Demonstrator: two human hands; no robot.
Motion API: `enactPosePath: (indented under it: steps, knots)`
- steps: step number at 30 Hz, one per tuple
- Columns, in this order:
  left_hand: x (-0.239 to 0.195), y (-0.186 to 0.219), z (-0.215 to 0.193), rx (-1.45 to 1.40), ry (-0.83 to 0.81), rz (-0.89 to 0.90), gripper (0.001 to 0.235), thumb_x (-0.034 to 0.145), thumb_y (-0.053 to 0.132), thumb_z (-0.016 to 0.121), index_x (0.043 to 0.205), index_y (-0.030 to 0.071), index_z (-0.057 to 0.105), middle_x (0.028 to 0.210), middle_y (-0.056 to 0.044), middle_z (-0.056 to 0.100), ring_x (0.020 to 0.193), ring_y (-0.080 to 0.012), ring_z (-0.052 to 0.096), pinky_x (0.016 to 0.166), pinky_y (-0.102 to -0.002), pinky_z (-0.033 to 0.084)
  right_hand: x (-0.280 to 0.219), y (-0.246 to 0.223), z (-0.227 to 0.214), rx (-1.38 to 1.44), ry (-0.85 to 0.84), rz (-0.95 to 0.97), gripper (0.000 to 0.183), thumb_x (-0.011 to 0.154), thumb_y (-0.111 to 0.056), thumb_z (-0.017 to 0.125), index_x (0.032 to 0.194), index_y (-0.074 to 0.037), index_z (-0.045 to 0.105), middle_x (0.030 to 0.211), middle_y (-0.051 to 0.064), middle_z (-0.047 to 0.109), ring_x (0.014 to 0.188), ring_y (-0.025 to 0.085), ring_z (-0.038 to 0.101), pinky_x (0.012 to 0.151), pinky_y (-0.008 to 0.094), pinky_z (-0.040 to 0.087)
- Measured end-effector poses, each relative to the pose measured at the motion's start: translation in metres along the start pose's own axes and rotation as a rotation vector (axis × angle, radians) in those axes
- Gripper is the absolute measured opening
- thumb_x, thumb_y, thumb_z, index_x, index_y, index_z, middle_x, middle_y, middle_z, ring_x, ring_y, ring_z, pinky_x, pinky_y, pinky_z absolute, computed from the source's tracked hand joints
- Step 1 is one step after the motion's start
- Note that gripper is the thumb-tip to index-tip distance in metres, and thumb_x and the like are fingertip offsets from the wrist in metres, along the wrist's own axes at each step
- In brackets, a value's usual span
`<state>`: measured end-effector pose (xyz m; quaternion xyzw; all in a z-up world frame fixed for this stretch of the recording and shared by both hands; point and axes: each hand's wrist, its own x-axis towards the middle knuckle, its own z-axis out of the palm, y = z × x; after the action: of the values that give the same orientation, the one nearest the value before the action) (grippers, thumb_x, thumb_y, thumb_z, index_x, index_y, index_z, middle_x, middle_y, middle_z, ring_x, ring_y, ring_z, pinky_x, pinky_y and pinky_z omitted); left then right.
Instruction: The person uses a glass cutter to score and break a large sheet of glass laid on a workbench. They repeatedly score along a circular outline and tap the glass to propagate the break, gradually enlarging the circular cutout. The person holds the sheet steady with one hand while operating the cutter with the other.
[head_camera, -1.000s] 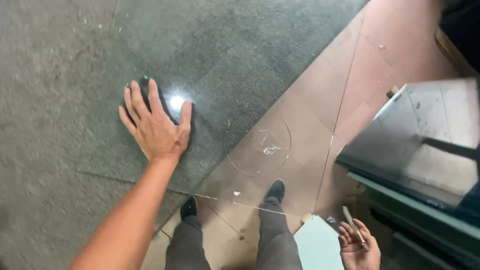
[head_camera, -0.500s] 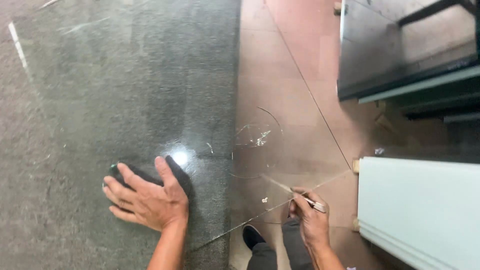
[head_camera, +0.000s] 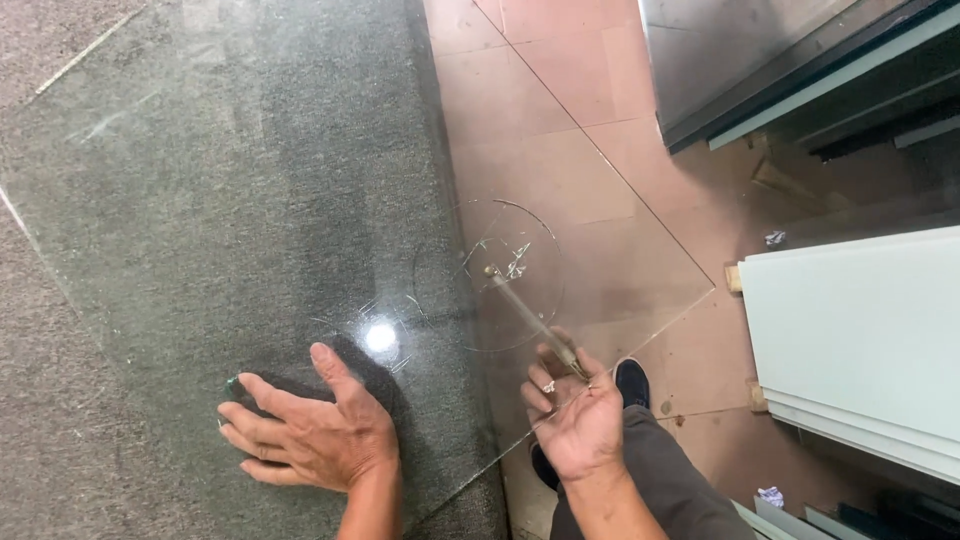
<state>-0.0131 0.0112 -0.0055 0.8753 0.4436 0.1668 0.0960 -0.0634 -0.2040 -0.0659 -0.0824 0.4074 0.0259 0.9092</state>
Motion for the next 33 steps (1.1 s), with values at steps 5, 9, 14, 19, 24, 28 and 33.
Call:
enactPosePath:
  steps: [5, 9, 14, 19, 24, 28, 33]
  knots:
    - [0.001, 0.0, 0.0, 0.011, -0.006, -0.002, 0.102, 0.11, 0.083, 0.039, 0.173, 0.003, 0.048, 0.178, -0.031, 0.035, 0.167, -0.0446, 0.019, 0.127, -0.073, 0.007, -0.002, 0.006, 0.005, 0.047, 0.042, 0.026, 0.036, 0.106, -0.025, 0.06, 0.128, -0.005, 0.08, 0.099, 0.01, 0.078, 0.068, 0.017, 0.047, 0.047, 0.027, 0.033]
    - [0.001, 0.0, 0.001, -0.001, 0.0, 0.0, 0.103, 0.109, 0.083, 0.039, 0.173, 0.003, 0.049, 0.179, -0.031, 0.033, 0.167, -0.0463, 0.02, 0.127, -0.073, 0.007, 0.002, 0.005, 0.002, 0.086, 0.044, 0.019, 0.041, 0.111, -0.028, 0.055, 0.137, -0.004, 0.076, 0.108, 0.014, 0.077, 0.071, 0.018, 0.048, 0.05, 0.028, 0.038]
    - [0.0, -0.005, 0.008, 0.026, 0.042, 0.02, 0.1, 0.111, 0.082, 0.041, 0.172, 0.004, 0.052, 0.177, -0.031, 0.037, 0.165, -0.0489, 0.025, 0.126, -0.073, 0.01, 0.002, 0.001, -0.001, 0.099, -0.077, 0.063, 0.041, 0.108, -0.025, 0.057, 0.135, -0.001, 0.078, 0.106, 0.017, 0.078, 0.074, 0.021, 0.056, 0.052, 0.031, 0.045]
    - [-0.001, -0.004, 0.005, 0.013, 0.014, 0.016, 0.1, 0.111, 0.081, 0.042, 0.173, 0.003, 0.049, 0.178, -0.032, 0.035, 0.165, -0.0498, 0.023, 0.126, -0.074, 0.009, 0.0, 0.003, -0.001, 0.106, -0.085, 0.072, 0.044, 0.109, -0.026, 0.057, 0.14, 0.0, 0.075, 0.112, 0.018, 0.078, 0.082, 0.023, 0.061, 0.057, 0.032, 0.053]
    - [0.001, -0.004, 0.003, 0.008, 0.004, 0.013, 0.099, 0.11, 0.08, 0.044, 0.173, 0.003, 0.048, 0.178, -0.031, 0.035, 0.165, -0.0491, 0.022, 0.126, -0.073, 0.008, 0.0, 0.004, 0.005, 0.099, -0.053, 0.058, 0.04, 0.11, -0.027, 0.058, 0.135, 0.0, 0.076, 0.114, 0.018, 0.078, 0.084, 0.026, 0.064, 0.061, 0.036, 0.055]
    - [0.002, -0.004, 0.003, 0.013, -0.012, 0.008, 0.101, 0.11, 0.082, 0.042, 0.173, 0.003, 0.047, 0.178, -0.031, 0.034, 0.165, -0.0504, 0.021, 0.125, -0.074, 0.009, 0.003, 0.0, 0.006, 0.109, -0.111, 0.073, 0.043, 0.109, -0.027, 0.056, 0.138, -0.002, 0.076, 0.111, 0.016, 0.08, 0.085, 0.025, 0.063, 0.063, 0.036, 0.053]
    - [0.003, -0.002, 0.0, 0.004, -0.03, 0.001, 0.101, 0.11, 0.081, 0.042, 0.173, 0.003, 0.046, 0.178, -0.032, 0.032, 0.166, -0.0484, 0.019, 0.125, -0.074, 0.008, 0.002, -0.006, 0.009, 0.08, -0.06, 0.046, 0.043, 0.11, -0.026, 0.055, 0.138, -0.002, 0.076, 0.113, 0.017, 0.08, 0.084, 0.023, 0.061, 0.062, 0.035, 0.051]
